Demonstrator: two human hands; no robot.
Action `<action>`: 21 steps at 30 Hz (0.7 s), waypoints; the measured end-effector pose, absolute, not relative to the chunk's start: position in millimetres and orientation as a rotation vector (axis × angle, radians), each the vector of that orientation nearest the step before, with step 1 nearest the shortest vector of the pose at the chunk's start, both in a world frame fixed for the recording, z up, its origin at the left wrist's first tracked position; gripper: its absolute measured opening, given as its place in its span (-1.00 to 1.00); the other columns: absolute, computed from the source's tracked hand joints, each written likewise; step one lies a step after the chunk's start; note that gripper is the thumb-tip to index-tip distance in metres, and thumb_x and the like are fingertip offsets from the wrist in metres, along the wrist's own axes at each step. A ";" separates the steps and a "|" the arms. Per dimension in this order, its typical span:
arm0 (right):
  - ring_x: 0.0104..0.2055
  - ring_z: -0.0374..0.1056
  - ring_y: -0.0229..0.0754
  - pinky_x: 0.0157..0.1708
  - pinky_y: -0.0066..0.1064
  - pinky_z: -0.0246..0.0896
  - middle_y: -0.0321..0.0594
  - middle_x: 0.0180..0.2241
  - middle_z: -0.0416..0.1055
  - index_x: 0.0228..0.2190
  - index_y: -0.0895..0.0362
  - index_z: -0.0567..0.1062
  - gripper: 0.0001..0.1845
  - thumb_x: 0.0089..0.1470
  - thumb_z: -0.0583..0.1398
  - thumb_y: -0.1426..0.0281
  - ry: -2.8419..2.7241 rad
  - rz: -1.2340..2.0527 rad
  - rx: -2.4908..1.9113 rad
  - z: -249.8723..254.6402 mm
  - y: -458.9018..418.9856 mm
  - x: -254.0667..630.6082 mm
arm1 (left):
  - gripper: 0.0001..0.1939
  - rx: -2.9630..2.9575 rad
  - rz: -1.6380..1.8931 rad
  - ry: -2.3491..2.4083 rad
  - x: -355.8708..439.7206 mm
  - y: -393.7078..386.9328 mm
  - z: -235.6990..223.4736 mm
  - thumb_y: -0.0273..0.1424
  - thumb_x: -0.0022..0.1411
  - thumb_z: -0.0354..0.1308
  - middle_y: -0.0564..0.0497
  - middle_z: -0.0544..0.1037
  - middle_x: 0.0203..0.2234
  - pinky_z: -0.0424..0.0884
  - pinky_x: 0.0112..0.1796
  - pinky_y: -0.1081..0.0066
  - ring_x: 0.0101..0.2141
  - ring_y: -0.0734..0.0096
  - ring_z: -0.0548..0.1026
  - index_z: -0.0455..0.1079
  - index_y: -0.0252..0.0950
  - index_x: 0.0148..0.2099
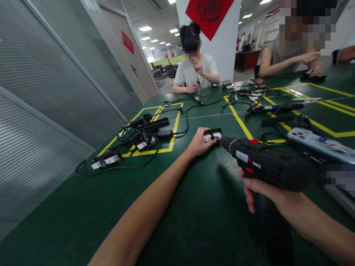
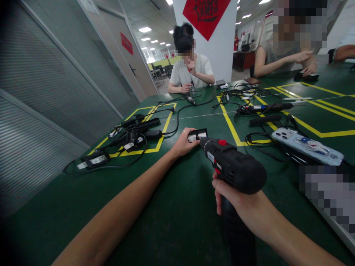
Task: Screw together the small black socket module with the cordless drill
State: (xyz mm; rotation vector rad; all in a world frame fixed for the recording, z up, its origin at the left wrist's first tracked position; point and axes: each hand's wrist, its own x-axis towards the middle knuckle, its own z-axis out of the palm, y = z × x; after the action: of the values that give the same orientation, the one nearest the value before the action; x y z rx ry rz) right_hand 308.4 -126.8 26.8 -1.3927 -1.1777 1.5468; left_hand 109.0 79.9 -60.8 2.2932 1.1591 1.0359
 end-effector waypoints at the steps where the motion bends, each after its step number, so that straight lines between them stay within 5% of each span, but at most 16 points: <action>1: -0.63 0.36 -0.23 -0.54 -0.36 0.25 -0.40 -0.67 0.42 -0.43 0.03 0.42 -0.78 -0.01 0.20 0.15 -1.178 1.549 -1.391 26.7 -126.4 308.0 | -0.48 2.293 1.037 1.158 109.0 80.0 -61.0 -0.22 0.09 0.23 -0.15 0.35 -0.06 0.31 0.02 0.22 -0.04 0.22 0.36 0.24 -0.32 0.05; 12: -0.60 0.38 -0.21 -0.53 -0.35 0.30 -0.33 -0.64 0.44 -0.57 0.04 0.43 -0.72 0.02 0.18 0.15 -1.233 1.538 -1.393 21.6 -125.7 310.1 | -0.48 2.293 1.038 1.150 109.6 79.6 -60.8 -0.23 0.09 0.22 -0.15 0.34 -0.06 0.32 0.01 0.22 -0.04 0.22 0.36 0.24 -0.33 0.05; 21: -0.62 0.37 -0.22 -0.54 -0.36 0.26 -0.39 -0.66 0.42 -0.47 0.03 0.43 -0.76 -0.04 0.23 0.13 -1.144 1.555 -1.414 31.2 -126.3 306.3 | -0.47 2.284 1.031 1.157 109.2 79.0 -60.4 -0.21 0.09 0.23 -0.15 0.34 -0.06 0.31 0.02 0.22 -0.04 0.23 0.36 0.24 -0.33 0.06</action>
State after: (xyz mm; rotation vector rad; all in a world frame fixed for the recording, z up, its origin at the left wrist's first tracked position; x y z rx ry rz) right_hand 306.3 -126.3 31.2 -1.4139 -1.1444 1.5546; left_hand 109.2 79.0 -60.4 2.2839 1.1566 1.0308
